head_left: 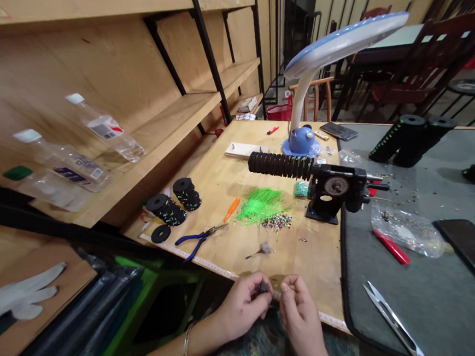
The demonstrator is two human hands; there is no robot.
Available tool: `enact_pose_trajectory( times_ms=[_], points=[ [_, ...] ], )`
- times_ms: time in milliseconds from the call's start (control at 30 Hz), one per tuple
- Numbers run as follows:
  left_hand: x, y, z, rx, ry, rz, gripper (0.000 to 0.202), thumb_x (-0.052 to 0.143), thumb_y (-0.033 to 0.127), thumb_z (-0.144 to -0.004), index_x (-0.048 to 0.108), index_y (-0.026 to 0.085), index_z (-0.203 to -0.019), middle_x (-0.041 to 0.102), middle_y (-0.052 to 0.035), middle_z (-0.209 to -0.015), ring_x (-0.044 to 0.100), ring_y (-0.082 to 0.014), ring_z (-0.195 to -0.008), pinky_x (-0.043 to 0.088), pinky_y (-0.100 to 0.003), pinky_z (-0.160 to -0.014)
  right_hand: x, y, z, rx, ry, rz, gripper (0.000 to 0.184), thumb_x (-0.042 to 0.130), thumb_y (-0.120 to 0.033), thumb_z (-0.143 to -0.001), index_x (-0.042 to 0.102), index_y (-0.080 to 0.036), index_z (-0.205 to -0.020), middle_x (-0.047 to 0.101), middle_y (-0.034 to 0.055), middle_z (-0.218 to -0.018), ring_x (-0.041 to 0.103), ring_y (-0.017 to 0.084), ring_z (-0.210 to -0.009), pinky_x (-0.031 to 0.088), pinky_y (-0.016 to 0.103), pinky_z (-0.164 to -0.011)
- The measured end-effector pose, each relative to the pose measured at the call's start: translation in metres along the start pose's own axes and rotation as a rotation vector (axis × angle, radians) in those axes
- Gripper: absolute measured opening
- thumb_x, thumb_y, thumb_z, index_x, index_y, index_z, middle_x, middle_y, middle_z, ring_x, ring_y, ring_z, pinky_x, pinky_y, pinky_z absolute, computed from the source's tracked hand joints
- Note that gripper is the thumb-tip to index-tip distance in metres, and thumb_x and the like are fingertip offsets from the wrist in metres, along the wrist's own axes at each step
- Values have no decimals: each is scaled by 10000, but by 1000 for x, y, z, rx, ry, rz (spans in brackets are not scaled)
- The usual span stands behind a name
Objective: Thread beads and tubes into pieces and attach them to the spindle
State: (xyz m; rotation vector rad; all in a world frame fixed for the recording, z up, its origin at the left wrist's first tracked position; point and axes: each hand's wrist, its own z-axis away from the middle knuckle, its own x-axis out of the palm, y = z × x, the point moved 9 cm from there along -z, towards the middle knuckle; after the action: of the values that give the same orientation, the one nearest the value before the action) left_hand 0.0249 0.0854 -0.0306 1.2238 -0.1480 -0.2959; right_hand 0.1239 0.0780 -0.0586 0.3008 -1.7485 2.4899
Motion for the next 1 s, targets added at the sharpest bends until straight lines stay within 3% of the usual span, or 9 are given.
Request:
enact_pose_trajectory(
  times_ms=[200,433,567,700,800,1000],
  points=[
    [-10,11,-3,108,129,-213,33,530,125,-669,542,155,-676,513,21,-601,455,-109,-564,364,-206,-543,0,1,0,-61,-14,61,422,460,-646,-846,431,-226,-827,328,-129,-468,282,76,-388,205,190,-383],
    [-7,12,-2,82,134,-239,88,564,181,-723,594,138,-653,445,49,-524,367,-85,-486,290,-194,-467,4,-4,0,-95,-46,51,391,464,-604,-871,446,-219,-804,332,-122,-484,286,78,-407,222,199,-409],
    [-13,19,-1,103,152,-245,89,577,196,-751,619,139,-697,517,27,-564,432,-98,-516,342,-198,-501,3,-9,-1,-90,-83,48,352,470,-558,-885,484,-207,-853,356,-107,-517,324,96,-449,269,210,-444],
    [-24,27,-1,171,172,-258,58,555,205,-801,586,156,-794,583,-10,-706,527,-133,-635,408,-216,-586,4,-13,-1,-143,-138,213,242,509,-428,-882,530,-195,-818,386,-75,-593,379,115,-536,321,226,-519],
    [-30,28,-1,191,153,-299,44,552,208,-819,565,168,-807,557,6,-691,516,-128,-623,404,-214,-586,7,-15,1,-180,-170,313,210,492,-336,-870,466,-208,-706,411,-55,-624,407,123,-581,332,235,-554],
    [-37,29,-1,220,189,-297,87,500,250,-875,535,180,-837,530,17,-705,494,-118,-604,390,-210,-567,8,-22,3,-243,-147,455,155,467,-259,-838,429,-217,-693,383,-64,-601,394,121,-562,305,235,-539]
  ],
)
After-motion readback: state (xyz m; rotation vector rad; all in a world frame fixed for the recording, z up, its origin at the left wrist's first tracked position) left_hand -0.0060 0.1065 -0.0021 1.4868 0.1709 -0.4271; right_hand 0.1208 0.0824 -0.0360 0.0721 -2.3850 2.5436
